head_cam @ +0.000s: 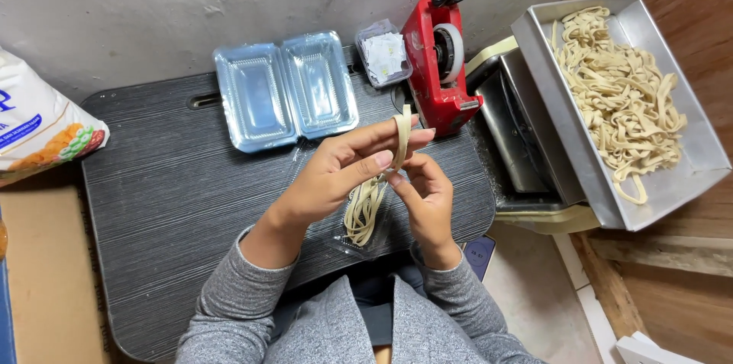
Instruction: The person takes flat noodles from a metal tray, folds them into small bundles, and places them into clear plastic packaging trays. The person repeats this process, filling one tray before moving to the next.
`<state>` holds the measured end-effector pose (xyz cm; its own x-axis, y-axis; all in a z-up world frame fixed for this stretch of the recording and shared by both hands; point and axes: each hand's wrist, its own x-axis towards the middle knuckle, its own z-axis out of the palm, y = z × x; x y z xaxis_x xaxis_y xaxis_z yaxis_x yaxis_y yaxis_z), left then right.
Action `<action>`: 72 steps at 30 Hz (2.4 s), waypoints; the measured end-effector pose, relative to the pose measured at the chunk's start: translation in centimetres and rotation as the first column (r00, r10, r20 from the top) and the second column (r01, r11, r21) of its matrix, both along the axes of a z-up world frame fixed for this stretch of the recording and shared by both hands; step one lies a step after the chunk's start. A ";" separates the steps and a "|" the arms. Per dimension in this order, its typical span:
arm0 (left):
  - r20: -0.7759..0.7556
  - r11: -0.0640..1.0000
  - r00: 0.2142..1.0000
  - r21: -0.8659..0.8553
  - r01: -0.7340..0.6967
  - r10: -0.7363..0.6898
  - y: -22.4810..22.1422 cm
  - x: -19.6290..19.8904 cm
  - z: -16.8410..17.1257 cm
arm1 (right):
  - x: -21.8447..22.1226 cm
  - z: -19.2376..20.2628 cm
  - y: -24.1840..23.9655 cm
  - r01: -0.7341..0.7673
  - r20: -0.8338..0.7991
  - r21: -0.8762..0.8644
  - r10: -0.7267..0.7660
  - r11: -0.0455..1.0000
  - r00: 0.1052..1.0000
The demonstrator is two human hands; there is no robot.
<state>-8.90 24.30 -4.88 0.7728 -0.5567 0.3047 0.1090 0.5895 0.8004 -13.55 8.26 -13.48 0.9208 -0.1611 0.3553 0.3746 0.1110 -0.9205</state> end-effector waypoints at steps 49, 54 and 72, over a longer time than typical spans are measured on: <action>0.108 0.964 0.993 0.266 0.017 -0.047 0.7 0.8 0.1 | 1.7 3.9 -1.0 0.120 0.339 -0.202 -0.045 0.972 0.940; 0.319 0.889 0.948 0.438 -0.134 -0.014 1.5 1.1 0.4 | 2.4 6.3 -1.8 0.003 0.363 -0.401 0.156 0.916 0.919; 0.366 0.727 0.913 0.675 -0.125 -0.182 2.4 2.1 1.0 | 1.5 8.4 -5.0 -0.210 0.386 0.088 0.161 0.974 0.908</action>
